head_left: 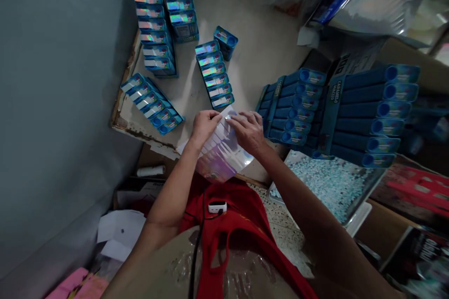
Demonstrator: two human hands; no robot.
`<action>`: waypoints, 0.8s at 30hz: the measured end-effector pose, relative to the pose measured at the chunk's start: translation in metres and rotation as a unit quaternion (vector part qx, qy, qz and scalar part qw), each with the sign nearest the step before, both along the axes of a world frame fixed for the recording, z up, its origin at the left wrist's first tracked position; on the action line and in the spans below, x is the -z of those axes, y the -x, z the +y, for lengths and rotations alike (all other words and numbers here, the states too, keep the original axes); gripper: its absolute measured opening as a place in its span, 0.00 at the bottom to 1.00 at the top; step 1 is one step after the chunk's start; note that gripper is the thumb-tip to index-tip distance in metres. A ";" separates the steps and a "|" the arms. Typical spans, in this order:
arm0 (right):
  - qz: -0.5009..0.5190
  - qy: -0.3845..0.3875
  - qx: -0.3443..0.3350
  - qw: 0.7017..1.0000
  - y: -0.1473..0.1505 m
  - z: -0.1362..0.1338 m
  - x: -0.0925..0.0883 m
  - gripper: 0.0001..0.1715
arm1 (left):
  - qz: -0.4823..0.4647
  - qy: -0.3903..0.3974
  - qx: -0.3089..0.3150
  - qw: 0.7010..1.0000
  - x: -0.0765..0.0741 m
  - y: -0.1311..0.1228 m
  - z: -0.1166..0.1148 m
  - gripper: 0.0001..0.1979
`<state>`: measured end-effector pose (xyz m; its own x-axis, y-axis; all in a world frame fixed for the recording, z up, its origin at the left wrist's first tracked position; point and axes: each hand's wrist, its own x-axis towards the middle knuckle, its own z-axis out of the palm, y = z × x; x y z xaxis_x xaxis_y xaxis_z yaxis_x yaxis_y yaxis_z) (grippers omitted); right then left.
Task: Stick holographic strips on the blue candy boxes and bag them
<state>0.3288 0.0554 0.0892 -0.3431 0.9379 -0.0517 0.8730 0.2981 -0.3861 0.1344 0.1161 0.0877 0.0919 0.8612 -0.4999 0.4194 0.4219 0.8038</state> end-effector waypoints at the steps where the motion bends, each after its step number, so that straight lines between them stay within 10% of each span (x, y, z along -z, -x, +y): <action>1: 0.002 -0.002 0.008 1.000 0.000 -0.001 -0.003 0.19 | 0.027 -0.012 0.012 0.999 0.000 -0.001 0.001 0.07; 17: -0.021 -0.015 -0.102 0.994 0.003 0.013 -0.006 0.17 | 0.081 -0.027 0.045 0.995 -0.004 -0.002 -0.005 0.10; 24: -0.034 -0.041 -0.052 0.997 0.002 0.013 -0.013 0.14 | 0.131 -0.030 0.080 0.988 -0.010 -0.006 -0.003 0.12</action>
<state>0.3265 0.0679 0.1022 -0.4366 0.8996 -0.0021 0.8590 0.4163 -0.2979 0.1400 0.1131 0.0975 0.1029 0.8745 -0.4740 0.6745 0.2889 0.6794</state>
